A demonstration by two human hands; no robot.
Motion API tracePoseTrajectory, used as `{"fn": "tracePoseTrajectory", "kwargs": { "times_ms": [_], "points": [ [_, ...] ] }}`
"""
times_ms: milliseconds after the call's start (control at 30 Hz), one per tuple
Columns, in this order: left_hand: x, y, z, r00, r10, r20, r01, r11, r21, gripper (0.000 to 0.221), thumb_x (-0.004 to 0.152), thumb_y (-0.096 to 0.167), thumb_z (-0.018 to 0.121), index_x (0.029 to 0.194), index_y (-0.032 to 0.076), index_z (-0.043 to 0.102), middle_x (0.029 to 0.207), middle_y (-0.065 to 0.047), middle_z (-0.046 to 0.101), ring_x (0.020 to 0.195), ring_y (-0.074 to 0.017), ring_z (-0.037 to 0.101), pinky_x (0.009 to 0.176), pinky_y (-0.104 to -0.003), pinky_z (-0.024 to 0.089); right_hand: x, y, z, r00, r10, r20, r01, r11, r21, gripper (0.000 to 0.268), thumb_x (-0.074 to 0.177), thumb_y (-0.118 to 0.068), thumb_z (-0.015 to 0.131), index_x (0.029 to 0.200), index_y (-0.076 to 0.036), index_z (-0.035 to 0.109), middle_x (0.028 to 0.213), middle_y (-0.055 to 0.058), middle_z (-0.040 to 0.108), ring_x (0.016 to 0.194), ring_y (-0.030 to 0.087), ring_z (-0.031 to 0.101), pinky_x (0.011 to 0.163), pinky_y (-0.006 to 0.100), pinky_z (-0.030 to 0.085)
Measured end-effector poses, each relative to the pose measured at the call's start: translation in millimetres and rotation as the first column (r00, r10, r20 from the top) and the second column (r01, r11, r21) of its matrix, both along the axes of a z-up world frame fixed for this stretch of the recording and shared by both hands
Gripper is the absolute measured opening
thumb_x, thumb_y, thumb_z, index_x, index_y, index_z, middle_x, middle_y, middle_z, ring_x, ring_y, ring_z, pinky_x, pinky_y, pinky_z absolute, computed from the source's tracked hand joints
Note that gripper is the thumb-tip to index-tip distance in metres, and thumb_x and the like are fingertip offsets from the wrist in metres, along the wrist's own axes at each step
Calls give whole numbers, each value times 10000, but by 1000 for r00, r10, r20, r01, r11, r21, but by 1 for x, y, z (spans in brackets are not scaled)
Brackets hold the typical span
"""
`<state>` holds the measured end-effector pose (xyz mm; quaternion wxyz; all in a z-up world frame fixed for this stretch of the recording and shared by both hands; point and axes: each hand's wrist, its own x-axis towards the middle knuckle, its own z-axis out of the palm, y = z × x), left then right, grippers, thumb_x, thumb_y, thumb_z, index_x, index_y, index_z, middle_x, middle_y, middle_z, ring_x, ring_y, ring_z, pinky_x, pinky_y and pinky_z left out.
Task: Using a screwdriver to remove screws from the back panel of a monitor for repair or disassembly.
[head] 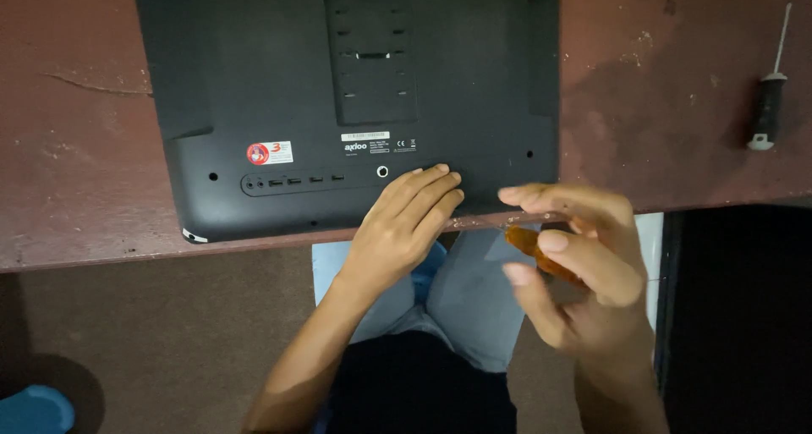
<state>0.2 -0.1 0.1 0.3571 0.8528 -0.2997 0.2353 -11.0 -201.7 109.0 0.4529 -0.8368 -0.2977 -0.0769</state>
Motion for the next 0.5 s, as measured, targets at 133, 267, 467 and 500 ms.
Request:
{"fn": "tracePoseTrajectory", "kwargs": {
  "times_ms": [133,267,467,500],
  "points": [
    [0,-1,0,1000,4,0,-4,1000,2,168,1008,-133,606,1129,-43,681,1219,-182,686,1195,-325,653,1040,-460,567,-9,3,20,992,21,-125,-27,998,-49,632,1055,148,542,1555,-192,360,1340,215,701,1284,319,762,1125,350,665],
    [0,-1,0,1000,1,-8,-1,1000,3,160,1007,-127,623,1126,-44,688,1222,-183,683,1196,-328,651,1038,-465,568,-7,7,16,997,-45,-59,43,999,-23,406,823,77,826,1131,-4,574,1071,238,725,1037,336,811,946,383,731],
    [-1,-1,1,1000,4,-7,-4,1000,7,162,1009,-124,608,1126,-42,686,1229,-177,682,1207,-326,648,1049,-471,560,-5,4,-6,990,-128,53,132,989,-72,374,805,39,885,917,-24,534,1003,182,623,968,306,777,844,341,708],
    [-1,-1,2,1000,1,-12,-1,1000,10,175,1009,-131,595,1131,-44,684,1234,-179,679,1213,-326,644,1056,-470,556,-3,3,-8,987,-86,135,99,991,-90,416,899,17,863,1191,-58,576,1054,161,583,983,291,783,808,303,719]
  ]
}}
